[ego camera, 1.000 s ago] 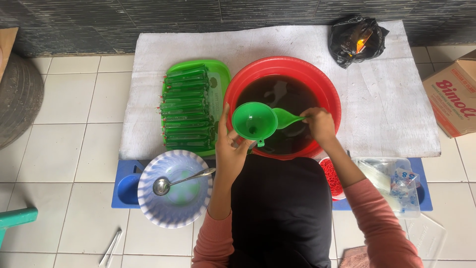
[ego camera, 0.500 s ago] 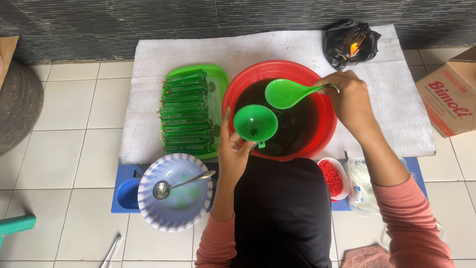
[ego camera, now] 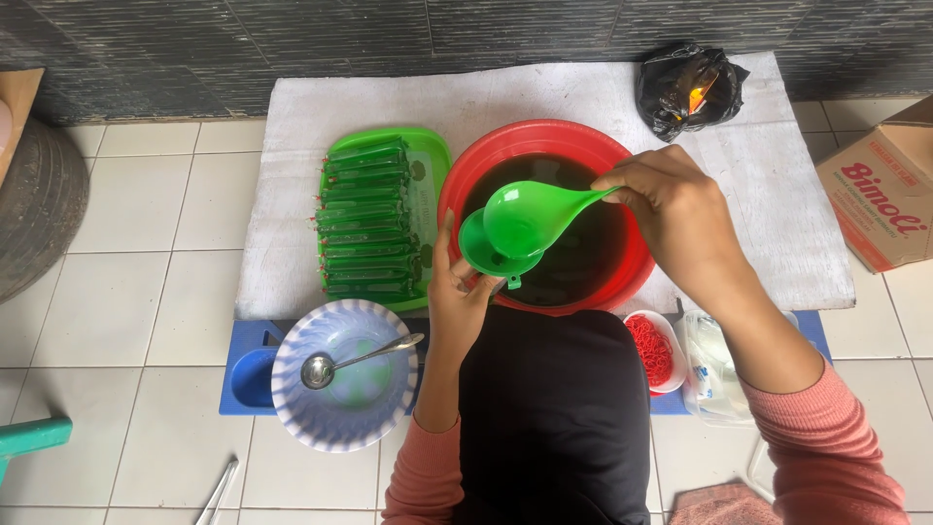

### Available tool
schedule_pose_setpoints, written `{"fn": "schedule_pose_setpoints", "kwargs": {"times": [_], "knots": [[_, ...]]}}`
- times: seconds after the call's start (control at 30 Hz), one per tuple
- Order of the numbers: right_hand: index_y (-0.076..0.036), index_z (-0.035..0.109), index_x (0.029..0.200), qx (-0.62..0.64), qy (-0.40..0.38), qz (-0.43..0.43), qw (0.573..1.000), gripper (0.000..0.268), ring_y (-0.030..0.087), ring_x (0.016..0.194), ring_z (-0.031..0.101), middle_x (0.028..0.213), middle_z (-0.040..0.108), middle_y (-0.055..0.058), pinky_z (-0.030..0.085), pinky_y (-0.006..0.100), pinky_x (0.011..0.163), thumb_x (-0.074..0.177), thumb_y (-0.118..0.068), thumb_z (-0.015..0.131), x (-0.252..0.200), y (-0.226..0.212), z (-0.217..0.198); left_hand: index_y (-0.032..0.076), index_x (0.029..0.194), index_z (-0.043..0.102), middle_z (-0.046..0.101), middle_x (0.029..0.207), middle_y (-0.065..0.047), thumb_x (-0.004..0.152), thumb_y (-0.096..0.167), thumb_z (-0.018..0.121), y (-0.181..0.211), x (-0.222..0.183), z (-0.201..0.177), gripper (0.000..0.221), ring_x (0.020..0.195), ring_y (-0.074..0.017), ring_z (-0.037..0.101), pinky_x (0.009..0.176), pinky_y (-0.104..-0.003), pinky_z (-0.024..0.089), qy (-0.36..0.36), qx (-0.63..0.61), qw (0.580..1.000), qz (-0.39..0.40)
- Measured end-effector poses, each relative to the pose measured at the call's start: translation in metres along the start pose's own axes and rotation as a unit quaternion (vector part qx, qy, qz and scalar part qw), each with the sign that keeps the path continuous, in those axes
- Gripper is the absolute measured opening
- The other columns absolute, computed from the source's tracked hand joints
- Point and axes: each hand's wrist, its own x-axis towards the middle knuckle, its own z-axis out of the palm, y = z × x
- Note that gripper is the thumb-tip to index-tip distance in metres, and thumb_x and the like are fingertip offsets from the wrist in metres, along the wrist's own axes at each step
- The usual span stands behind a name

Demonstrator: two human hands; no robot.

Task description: Filling small plastic tubes with liquid using a funnel and ladle, then sealing them with rubber bands.

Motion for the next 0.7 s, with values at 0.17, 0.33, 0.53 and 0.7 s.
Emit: {"fn": "schedule_pose_setpoints", "kwargs": {"times": [0.17, 0.33, 0.53, 0.7], "knots": [[-0.008, 0.081, 0.097, -0.031, 0.013, -0.024, 0.999, 0.009, 0.022, 0.095, 0.067, 0.093, 0.075, 0.005, 0.057, 0.03, 0.084, 0.095, 0.0, 0.078, -0.004, -0.008, 0.003, 0.007, 0.162, 0.017, 0.071, 0.124, -0.021, 0.09, 0.0, 0.072, 0.004, -0.001, 0.0, 0.091, 0.122, -0.0342, 0.065, 0.101, -0.051, 0.058, 0.008, 0.007, 1.0, 0.018], [-0.007, 0.081, 0.097, -0.041, 0.022, -0.044, 0.998, 0.01, 0.021, 0.094, 0.067, 0.093, 0.075, 0.005, 0.057, 0.029, 0.083, 0.093, 0.002, 0.079, -0.003, -0.019, 0.001, 0.007, 0.162, 0.017, 0.072, 0.123, -0.021, 0.09, 0.001, 0.073, 0.019, -0.002, 0.001, 0.091, 0.122, -0.0344, 0.065, 0.103, -0.051, 0.057, 0.01, 0.011, 1.0, 0.023], [-0.005, 0.08, 0.096, -0.046, 0.049, -0.074, 0.995, 0.008, 0.022, 0.093, 0.066, 0.091, 0.074, 0.006, 0.057, 0.031, 0.082, 0.096, 0.003, 0.077, -0.004, -0.025, 0.0, 0.007, 0.162, 0.018, 0.075, 0.119, -0.018, 0.09, 0.003, 0.073, 0.024, -0.002, 0.001, 0.091, 0.126, -0.0333, 0.063, 0.117, -0.058, 0.036, 0.011, 0.016, 1.0, 0.024], [-0.006, 0.079, 0.096, -0.065, 0.079, -0.101, 0.99, 0.012, 0.023, 0.094, 0.065, 0.094, 0.073, 0.005, 0.055, 0.031, 0.085, 0.1, 0.004, 0.074, -0.007, -0.031, -0.001, 0.008, 0.162, 0.018, 0.076, 0.116, -0.017, 0.091, 0.003, 0.074, 0.025, -0.003, 0.001, 0.091, 0.126, -0.0321, 0.063, 0.121, -0.058, 0.027, 0.013, 0.009, 1.0, 0.025]]}}
